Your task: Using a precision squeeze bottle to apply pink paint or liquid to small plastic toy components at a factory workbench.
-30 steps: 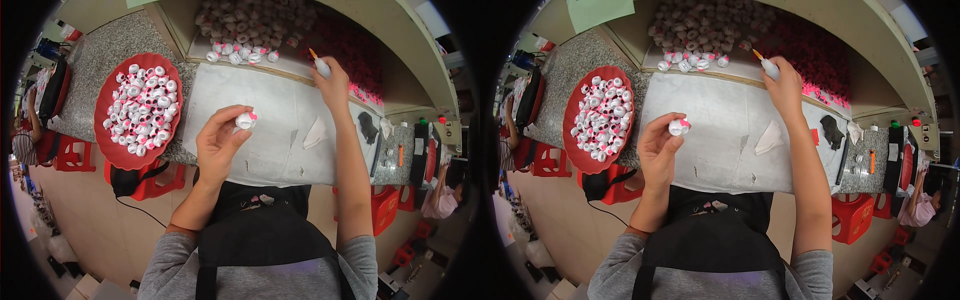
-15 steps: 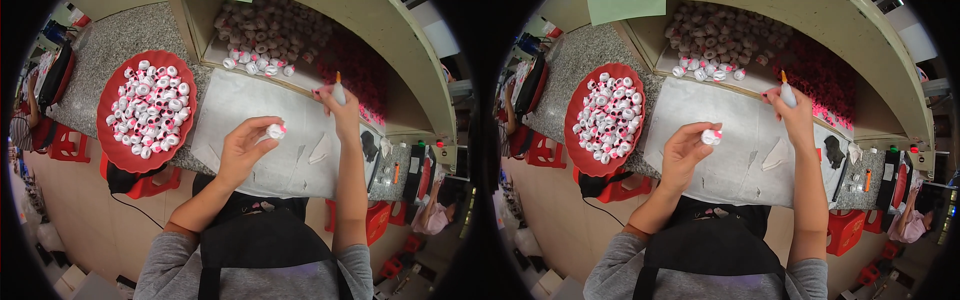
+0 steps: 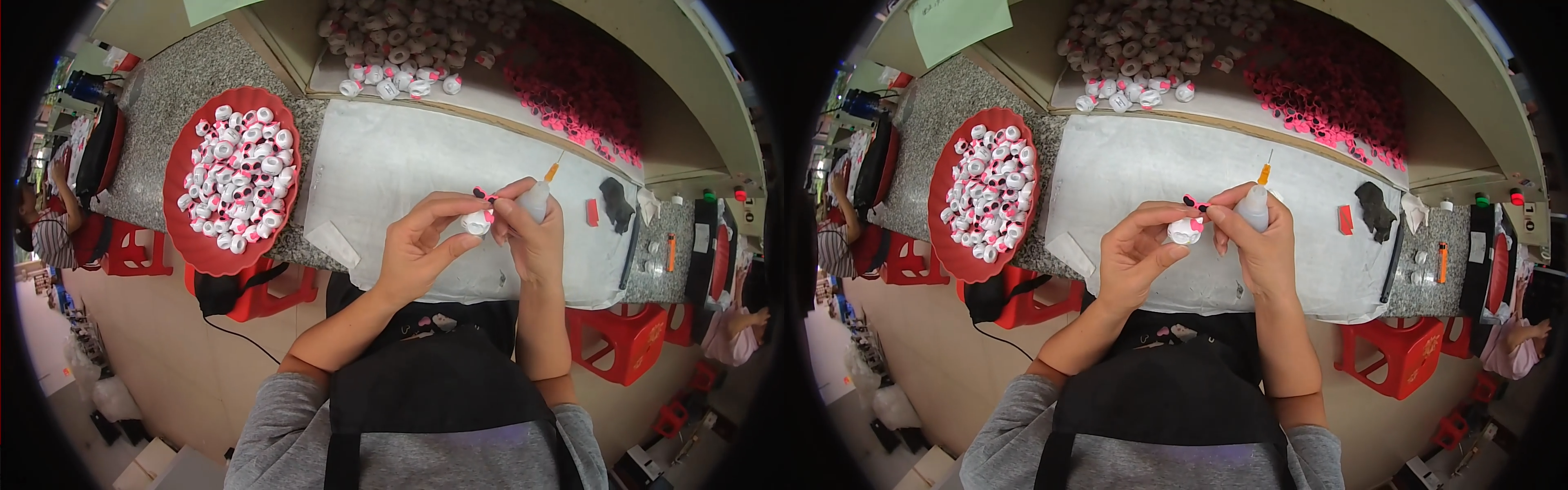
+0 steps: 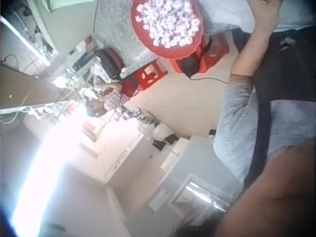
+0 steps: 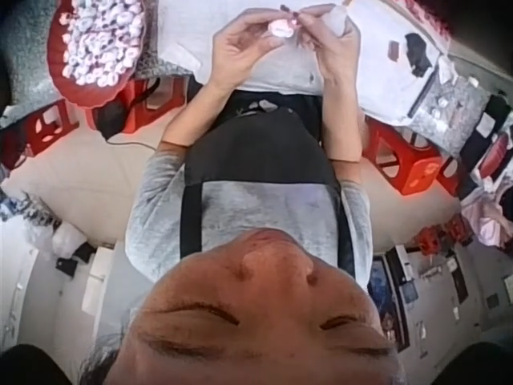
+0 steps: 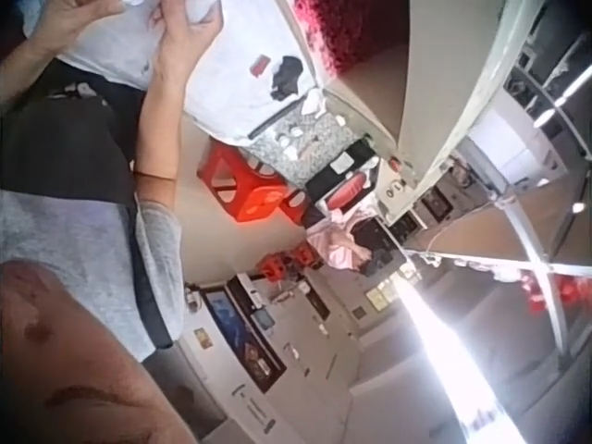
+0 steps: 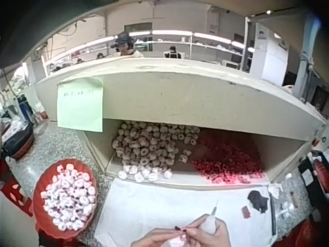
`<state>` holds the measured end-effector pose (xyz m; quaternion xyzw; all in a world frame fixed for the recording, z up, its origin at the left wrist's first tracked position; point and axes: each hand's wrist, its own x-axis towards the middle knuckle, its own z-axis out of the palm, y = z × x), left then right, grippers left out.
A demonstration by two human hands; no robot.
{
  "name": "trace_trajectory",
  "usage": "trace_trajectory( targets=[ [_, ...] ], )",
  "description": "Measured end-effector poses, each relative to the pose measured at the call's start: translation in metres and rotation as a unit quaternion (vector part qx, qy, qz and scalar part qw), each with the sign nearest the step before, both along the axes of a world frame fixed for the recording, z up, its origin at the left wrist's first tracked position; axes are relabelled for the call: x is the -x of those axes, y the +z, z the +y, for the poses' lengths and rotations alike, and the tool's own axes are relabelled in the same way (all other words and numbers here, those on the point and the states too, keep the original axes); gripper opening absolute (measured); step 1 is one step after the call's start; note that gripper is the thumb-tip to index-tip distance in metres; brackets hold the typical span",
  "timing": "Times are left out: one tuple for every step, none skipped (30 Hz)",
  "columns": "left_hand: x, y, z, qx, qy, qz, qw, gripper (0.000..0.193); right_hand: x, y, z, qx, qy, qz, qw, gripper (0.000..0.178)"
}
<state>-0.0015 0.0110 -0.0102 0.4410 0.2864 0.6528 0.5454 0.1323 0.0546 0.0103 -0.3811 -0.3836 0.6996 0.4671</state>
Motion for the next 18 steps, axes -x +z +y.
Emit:
trace_trajectory(
  targets=[
    [-0.001,0.000,0.000,0.001,-0.004,0.002,1.000,0.031,0.000,0.000,-0.001,-0.003,-0.005,-0.010,1.000,0.007],
    [-0.001,0.000,-0.001,-0.002,-0.004,0.010,1.000,0.030,-0.001,0.001,-0.002,-0.007,-0.010,-0.020,1.000,0.006],
    [-0.002,0.000,-0.001,-0.006,-0.003,0.018,1.000,0.030,-0.002,0.001,-0.003,-0.005,-0.012,-0.017,1.000,0.006],
    [-0.003,0.000,-0.002,-0.005,-0.005,0.020,1.000,0.030,-0.003,0.002,-0.003,-0.015,-0.021,-0.036,0.999,0.006],
    [-0.004,0.000,-0.003,-0.005,-0.003,0.017,1.000,0.030,-0.004,0.003,-0.004,-0.024,-0.030,-0.054,0.998,0.007],
    [-0.004,0.000,-0.003,-0.005,0.000,0.015,1.000,0.030,-0.006,0.005,-0.005,-0.023,-0.030,-0.052,0.998,0.007],
    [-0.003,0.000,-0.004,-0.004,0.000,0.018,1.000,0.030,-0.010,0.009,-0.007,-0.026,-0.043,-0.054,0.997,0.007],
    [-0.001,0.001,-0.004,0.006,0.005,0.037,0.999,0.030,-0.015,0.011,-0.010,-0.030,-0.055,-0.056,0.996,0.007],
    [-0.001,0.001,-0.005,0.017,0.010,0.056,0.998,0.030,-0.021,0.013,-0.014,-0.038,-0.037,-0.051,0.997,0.007],
    [0.000,0.002,-0.005,0.019,0.011,0.057,0.998,0.030,-0.021,0.015,-0.018,-0.036,-0.036,-0.049,0.998,0.007],
    [0.001,0.003,-0.005,0.012,0.010,0.075,0.997,0.029,-0.021,0.018,-0.022,-0.052,-0.005,-0.051,0.997,0.007],
    [0.000,0.004,-0.005,0.005,0.008,0.093,0.996,0.029,-0.022,0.019,-0.024,-0.069,0.024,-0.054,0.996,0.007],
    [0.001,0.004,-0.005,0.007,0.008,0.093,0.996,0.029,-0.021,0.019,-0.025,-0.062,0.037,-0.050,0.996,0.009],
    [0.002,0.004,-0.005,-0.011,0.008,0.117,0.993,0.028,-0.021,0.019,-0.026,-0.061,0.037,-0.050,0.996,0.009],
    [0.003,0.004,-0.004,-0.029,0.008,0.142,0.989,0.028,-0.020,0.019,-0.025,-0.060,0.034,-0.056,0.996,0.009],
    [0.003,0.004,-0.004,-0.028,0.008,0.142,0.989,0.028,-0.020,0.019,-0.025,-0.060,0.031,-0.063,0.996,0.009],
    [0.002,0.005,-0.004,-0.032,0.007,0.152,0.988,0.028,-0.020,0.018,-0.025,-0.059,0.031,-0.063,0.996,0.009],
    [0.002,0.005,-0.004,-0.036,0.007,0.161,0.986,0.028,-0.020,0.017,-0.024,-0.063,0.036,-0.068,0.995,0.009]
  ],
)
